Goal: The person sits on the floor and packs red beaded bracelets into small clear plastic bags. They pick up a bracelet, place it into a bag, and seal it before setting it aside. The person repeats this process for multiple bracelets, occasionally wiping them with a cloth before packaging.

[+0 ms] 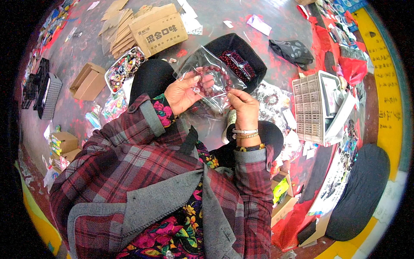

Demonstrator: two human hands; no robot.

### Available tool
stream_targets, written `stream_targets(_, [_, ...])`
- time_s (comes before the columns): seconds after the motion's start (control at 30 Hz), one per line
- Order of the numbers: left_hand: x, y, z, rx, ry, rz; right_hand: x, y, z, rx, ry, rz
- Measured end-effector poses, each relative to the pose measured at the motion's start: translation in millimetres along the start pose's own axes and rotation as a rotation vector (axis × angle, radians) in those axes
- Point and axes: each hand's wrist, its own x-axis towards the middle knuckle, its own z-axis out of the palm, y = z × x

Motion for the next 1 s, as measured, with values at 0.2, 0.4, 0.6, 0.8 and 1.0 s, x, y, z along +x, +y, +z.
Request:
stream_targets(0.2, [-1,2,3,-0.052,-0.007,0.002,-5,-13,7,0.329,-0.160,0.089])
stream_targets(0.4, [-3,0,5,-0.030,0.014,-0.017,2,3,-3,0.152,-0.102,0.100])
stream_targets(0.6, [-1,-4,2,-0.021,-0.091,-0.015,0,1,2,0.252,-0.115,0.194])
stream_targets(0.8, [-2,-5,0,-0.027,-0.085,-0.028,-3,-22,-8,-0.095,-0.347,0.324])
stream_targets(1.0, [-4,-7,1,0.083,-0.077,-0.168,3,-19,-17,0.058,-0.096,0.226])
